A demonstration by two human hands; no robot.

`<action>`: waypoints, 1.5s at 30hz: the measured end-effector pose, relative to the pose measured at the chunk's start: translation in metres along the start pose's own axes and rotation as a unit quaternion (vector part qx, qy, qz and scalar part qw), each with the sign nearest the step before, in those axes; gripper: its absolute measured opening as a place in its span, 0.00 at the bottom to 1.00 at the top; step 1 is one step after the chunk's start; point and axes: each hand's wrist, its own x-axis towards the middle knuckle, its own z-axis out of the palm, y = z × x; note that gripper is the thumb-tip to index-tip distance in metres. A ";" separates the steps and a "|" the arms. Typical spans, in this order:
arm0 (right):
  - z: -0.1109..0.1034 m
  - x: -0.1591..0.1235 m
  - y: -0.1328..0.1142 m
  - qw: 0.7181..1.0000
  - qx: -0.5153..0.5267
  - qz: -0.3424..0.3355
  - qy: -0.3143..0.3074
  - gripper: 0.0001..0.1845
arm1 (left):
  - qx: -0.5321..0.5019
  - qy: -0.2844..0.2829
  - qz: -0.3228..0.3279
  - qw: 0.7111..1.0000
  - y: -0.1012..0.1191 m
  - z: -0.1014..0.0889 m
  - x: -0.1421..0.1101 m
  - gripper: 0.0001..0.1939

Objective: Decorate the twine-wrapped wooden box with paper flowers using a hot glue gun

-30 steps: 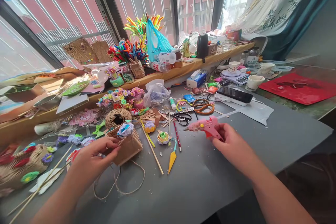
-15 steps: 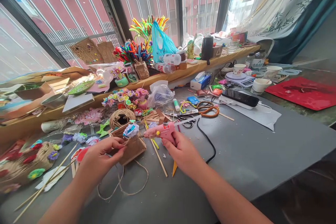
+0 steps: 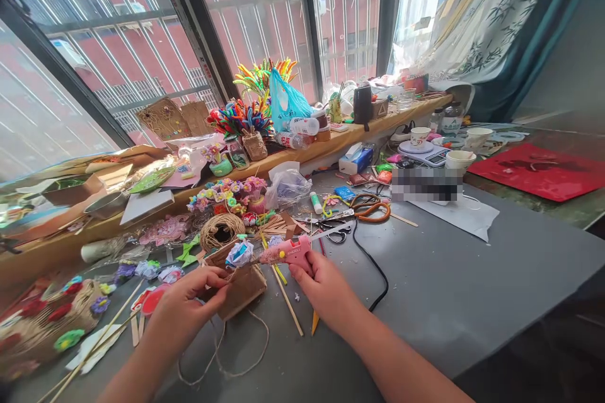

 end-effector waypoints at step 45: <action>0.008 0.009 0.023 0.992 -0.122 0.035 0.021 0.20 | 0.017 -0.043 -0.030 0.998 0.001 0.007 -0.003 0.07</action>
